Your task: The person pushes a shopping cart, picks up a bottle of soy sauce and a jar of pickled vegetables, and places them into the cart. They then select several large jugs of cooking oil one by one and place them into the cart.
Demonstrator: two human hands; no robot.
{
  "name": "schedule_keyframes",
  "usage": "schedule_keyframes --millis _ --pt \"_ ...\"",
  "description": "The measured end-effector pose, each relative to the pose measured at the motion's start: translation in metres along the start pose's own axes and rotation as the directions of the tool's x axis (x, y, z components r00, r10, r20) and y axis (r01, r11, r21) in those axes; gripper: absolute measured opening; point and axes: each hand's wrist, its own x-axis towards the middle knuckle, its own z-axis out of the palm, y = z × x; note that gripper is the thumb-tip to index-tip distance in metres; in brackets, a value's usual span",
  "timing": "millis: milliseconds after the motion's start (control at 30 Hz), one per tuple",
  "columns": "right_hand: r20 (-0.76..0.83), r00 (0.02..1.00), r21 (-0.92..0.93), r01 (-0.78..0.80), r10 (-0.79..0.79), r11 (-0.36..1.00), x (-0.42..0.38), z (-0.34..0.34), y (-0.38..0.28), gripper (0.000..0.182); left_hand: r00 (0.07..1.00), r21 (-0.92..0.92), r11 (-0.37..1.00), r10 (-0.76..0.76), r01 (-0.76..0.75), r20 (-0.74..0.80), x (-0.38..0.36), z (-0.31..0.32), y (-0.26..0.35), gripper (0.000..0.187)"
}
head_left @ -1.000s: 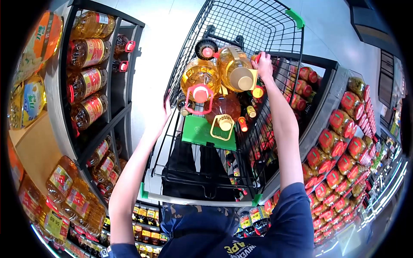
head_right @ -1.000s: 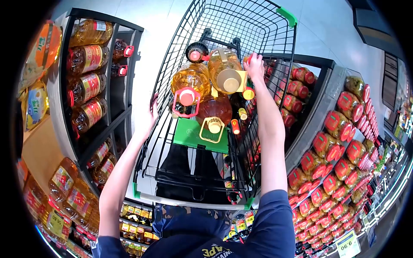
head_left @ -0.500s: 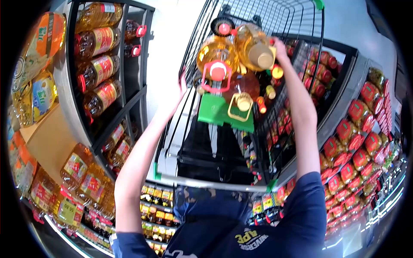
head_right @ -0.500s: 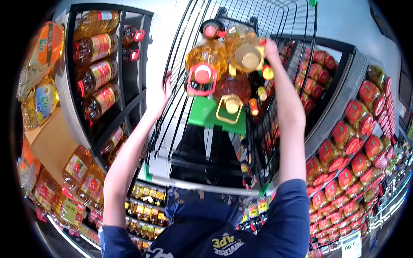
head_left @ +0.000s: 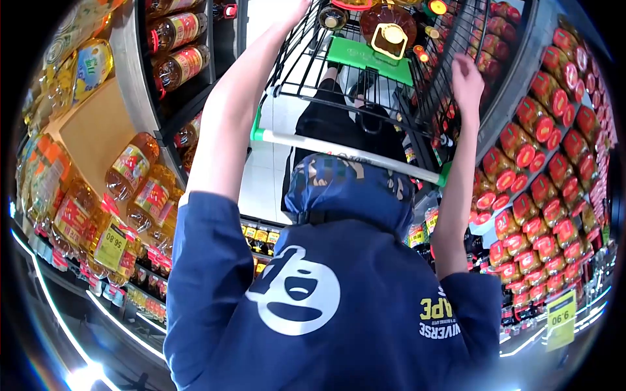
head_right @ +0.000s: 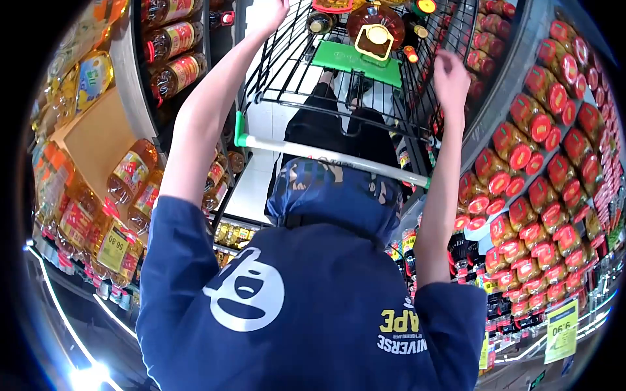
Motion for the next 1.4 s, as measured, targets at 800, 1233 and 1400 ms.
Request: schedule_keyframes --millis 800,1233,1400 --pt "-0.321 0.930 -0.431 0.022 -0.176 0.902 -0.214 -0.005 0.074 0.027 0.968 0.077 0.965 -0.251 0.253 -0.024 -0.258 -0.091 0.027 0.048" --pt "-0.515 0.852 -0.276 -0.061 -0.094 0.959 -0.214 0.000 0.071 0.026 0.960 -0.043 0.963 -0.268 0.265 -0.084 -0.259 -0.096 0.033 0.054" --pt "-0.539 0.840 -0.220 -0.068 -0.063 0.973 -0.211 0.003 0.070 0.027 0.976 -0.195 0.972 -0.162 0.133 -0.142 -0.252 -0.072 -0.007 0.054"
